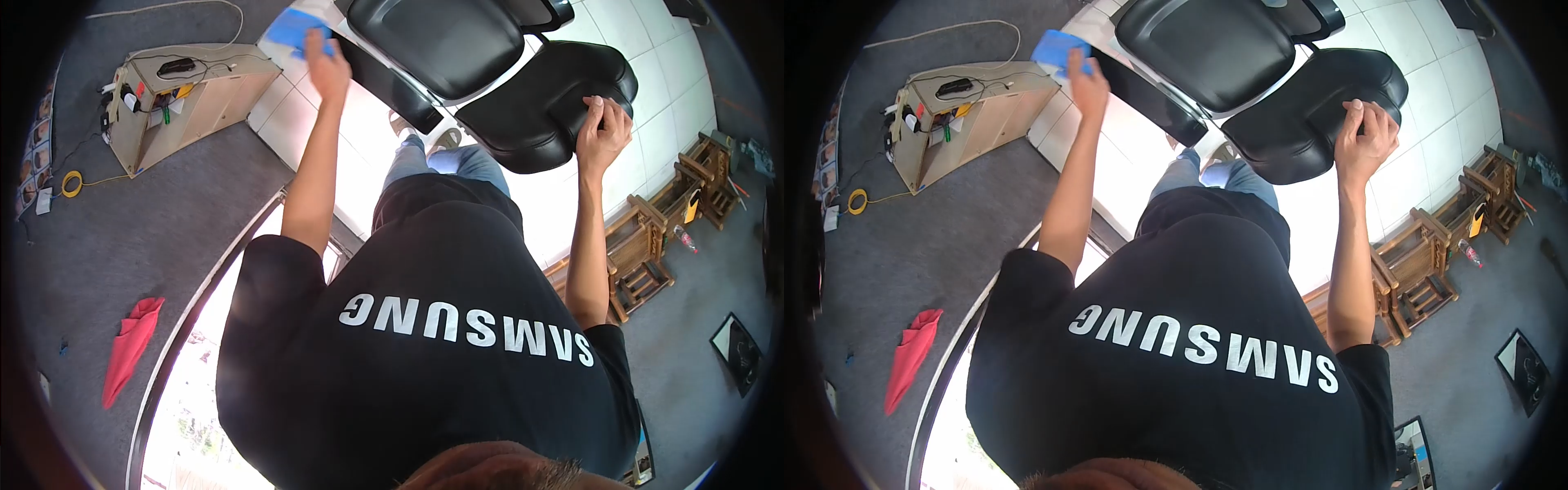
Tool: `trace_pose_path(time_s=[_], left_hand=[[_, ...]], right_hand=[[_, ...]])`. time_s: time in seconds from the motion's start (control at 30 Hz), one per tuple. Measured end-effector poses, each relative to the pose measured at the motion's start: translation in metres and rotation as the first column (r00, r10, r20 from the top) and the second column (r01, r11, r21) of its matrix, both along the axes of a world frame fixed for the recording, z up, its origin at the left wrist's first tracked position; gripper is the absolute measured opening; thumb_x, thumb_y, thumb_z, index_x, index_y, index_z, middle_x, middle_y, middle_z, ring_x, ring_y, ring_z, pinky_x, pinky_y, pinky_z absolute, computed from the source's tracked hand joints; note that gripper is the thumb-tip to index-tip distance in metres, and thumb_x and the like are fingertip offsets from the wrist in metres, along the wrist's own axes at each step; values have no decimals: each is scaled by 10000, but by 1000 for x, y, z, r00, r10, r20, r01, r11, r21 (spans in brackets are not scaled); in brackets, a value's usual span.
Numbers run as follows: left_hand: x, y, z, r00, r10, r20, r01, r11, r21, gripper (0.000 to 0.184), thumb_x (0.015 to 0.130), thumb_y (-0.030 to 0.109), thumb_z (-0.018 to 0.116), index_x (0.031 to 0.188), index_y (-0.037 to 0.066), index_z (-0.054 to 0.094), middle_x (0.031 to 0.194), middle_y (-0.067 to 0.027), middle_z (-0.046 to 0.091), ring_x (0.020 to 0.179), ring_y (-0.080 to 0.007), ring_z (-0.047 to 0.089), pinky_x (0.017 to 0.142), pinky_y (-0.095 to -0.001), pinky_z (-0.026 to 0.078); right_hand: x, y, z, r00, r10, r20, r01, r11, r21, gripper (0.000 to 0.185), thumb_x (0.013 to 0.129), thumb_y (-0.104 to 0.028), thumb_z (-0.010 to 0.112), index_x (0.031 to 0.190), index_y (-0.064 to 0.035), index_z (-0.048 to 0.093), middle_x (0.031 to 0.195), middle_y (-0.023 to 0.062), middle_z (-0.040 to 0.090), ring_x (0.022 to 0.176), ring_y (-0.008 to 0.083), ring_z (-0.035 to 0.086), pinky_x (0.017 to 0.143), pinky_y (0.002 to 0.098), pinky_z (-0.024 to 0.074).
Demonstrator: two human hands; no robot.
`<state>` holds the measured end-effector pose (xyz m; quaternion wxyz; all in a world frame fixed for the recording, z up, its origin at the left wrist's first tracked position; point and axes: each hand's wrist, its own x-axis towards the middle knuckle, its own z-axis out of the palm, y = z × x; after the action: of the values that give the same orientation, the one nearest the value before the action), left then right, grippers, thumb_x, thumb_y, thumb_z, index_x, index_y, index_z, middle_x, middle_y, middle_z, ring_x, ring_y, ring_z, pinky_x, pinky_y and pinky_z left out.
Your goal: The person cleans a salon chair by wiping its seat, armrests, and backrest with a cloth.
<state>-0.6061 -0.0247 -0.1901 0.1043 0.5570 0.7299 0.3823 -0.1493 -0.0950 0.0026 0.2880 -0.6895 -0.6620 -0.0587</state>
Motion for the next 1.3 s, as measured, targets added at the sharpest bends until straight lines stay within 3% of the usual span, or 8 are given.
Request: trace_pose_path(time_s=[0.27,0.37,0.5,0.67,0.83,0.93,1.03,1.3], left_hand=[[117,-175,-8,723,-691,-3,676,709,-200,469,1051,307,494,1403,2,546,1442,-231,563,1362,-359,527,1149,-485,387],[128,-176,25,813,-418,406,577,476,-664,523,1075,436,441,1073,-35,666,1017,-257,724,983,-367,710,885,-504,520],[84,-109,-3,887,143,440,186,761,-622,814,1025,714,363,609,17,437,526,-69,410,499,-216,435,553,-452,424],[13,54,69,961,-6,278,28,997,-73,701,1069,525,446,898,-110,688,844,-251,732,769,-365,712,686,-471,511],[1,125,18,739,-590,-325,226,672,-706,473,1046,428,468,1236,33,646,1052,-299,709,1024,-489,671,886,-582,512],[21,102,-65,545,-834,-84,170,208,-963,514,1036,402,445,1253,-5,673,1285,-285,650,1232,-438,611,1051,-519,467],[85,59,-43,291,-949,-119,24,131,-991,471,1027,396,472,1209,42,723,1253,-199,702,1229,-337,645,1038,-445,491],[112,29,-45,391,-920,-7,138,66,-988,551,1047,454,434,1186,-3,708,1314,-229,658,1226,-389,629,1051,-493,475]], right_hand=[[-6,3,5,999,-43,12,44,999,-22,249,1006,-245,640,844,-126,789,957,20,704,1050,239,605,940,406,420],[-1,5,3,1000,-19,-22,18,999,-40,231,999,-232,645,847,-131,786,956,11,704,1051,237,607,951,406,410],[2,10,8,1000,15,-21,-16,1000,-17,214,990,-217,654,838,-130,777,955,-4,711,1055,235,615,962,408,399],[9,9,5,1000,10,3,-10,1000,0,198,973,-211,675,819,-129,769,937,-13,721,1074,228,638,966,396,387],[12,11,3,999,18,-40,-16,999,51,142,939,-195,707,827,-130,765,927,-27,722,1059,213,651,965,384,388],[16,11,-3,998,30,-51,-25,995,92,109,916,-190,728,831,-126,755,910,-39,717,1039,202,658,957,378,387],[15,11,-4,998,2,-69,5,995,101,136,920,-197,727,808,-120,733,879,-39,706,1034,192,655,933,387,392],[18,26,-1,996,-22,-92,31,995,95,133,919,-186,721,827,-92,707,895,13,693,1025,230,652,912,406,432]])
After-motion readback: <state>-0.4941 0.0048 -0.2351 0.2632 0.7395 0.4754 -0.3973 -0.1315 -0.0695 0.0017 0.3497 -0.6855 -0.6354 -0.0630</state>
